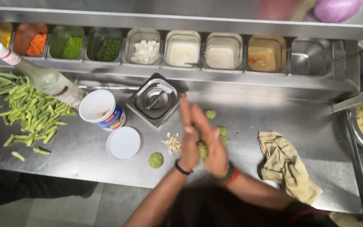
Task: The person rolls green dough into small balls, flattens them, and inserts cashews into the center. The shaped items are placed on a stainless steel countertop. A coworker is visible chopping green beans nearby.
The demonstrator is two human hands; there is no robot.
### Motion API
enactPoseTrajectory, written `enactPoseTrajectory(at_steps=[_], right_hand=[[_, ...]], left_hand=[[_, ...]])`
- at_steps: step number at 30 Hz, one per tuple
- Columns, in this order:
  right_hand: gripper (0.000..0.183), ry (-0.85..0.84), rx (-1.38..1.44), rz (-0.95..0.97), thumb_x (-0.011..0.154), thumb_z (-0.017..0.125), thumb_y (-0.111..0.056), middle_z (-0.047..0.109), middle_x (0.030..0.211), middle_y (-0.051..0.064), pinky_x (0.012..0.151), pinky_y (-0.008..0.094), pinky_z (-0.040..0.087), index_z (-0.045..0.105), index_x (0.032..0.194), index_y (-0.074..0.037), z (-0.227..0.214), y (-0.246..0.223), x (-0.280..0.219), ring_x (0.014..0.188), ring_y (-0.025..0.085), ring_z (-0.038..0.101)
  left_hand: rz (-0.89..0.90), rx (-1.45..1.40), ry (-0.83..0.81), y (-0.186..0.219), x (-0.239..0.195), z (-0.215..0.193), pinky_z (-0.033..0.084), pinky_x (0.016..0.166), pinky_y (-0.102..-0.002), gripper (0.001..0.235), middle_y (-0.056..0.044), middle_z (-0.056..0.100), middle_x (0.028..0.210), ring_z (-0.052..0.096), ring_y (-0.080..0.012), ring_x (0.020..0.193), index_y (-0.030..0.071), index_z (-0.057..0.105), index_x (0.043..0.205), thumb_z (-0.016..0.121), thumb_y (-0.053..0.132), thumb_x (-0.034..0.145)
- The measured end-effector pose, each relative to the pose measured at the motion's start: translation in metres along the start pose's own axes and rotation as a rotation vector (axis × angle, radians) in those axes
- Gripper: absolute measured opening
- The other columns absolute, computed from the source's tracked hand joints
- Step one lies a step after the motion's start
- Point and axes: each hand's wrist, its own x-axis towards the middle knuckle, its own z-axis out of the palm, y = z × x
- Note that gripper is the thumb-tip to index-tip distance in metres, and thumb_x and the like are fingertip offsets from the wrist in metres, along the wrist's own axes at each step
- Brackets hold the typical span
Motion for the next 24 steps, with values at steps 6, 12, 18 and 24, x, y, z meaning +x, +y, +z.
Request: enactPoseTrajectory(at_steps=[6, 12, 18, 24], right_hand=[[0.085, -0.054, -0.346, -0.105, 0.112, 0.014, -0.061, 0.024, 0.174, 0.020, 0.135, 0.043, 0.012, 0.025, 0.164, 0.004, 0.004, -0.009, -0.002, 0.165, 0.033, 0.021], [0.082, -0.048, -0.128, -0.041, 0.111, 0.022, -0.059, 0.019, 0.175, 0.021, 0.134, 0.045, 0.008, 0.023, 0.163, 0.005, 0.018, -0.018, -0.005, 0.166, 0.034, 0.014], [0.089, 0.008, -0.311, -0.059, 0.108, 0.018, -0.068, 0.025, 0.174, 0.023, 0.135, 0.047, 0.015, 0.028, 0.163, 0.002, 0.015, -0.010, -0.013, 0.164, 0.037, 0.022], [0.088, -0.083, -0.580, -0.289, 0.109, 0.018, -0.071, 0.028, 0.175, 0.018, 0.135, 0.048, 0.020, 0.031, 0.163, -0.003, 0.021, -0.026, 0.006, 0.166, 0.036, 0.027]], left_hand=[[-0.021, -0.058, 0.067, 0.011, -0.006, 0.004, 0.005, 0.136, -0.045, 0.091, -0.016, -0.001, 0.179, 0.001, -0.0322, 0.168, 0.004, -0.001, 0.168, 0.014, 0.071, 0.108], [-0.065, -0.175, 0.026, 0.014, -0.010, 0.003, 0.001, 0.136, -0.044, 0.094, -0.016, -0.002, 0.179, -0.002, -0.0310, 0.168, 0.004, -0.001, 0.168, 0.012, 0.074, 0.106], [-0.149, -0.405, -0.133, 0.017, -0.019, -0.002, 0.005, 0.135, -0.045, 0.100, -0.012, -0.008, 0.179, -0.001, -0.0310, 0.167, 0.005, -0.007, 0.168, 0.020, 0.076, 0.103], [-0.147, -0.270, -0.104, 0.017, -0.020, -0.011, 0.003, 0.136, -0.045, 0.096, -0.012, -0.008, 0.179, -0.006, -0.0280, 0.168, 0.008, -0.006, 0.167, 0.022, 0.076, 0.105]])
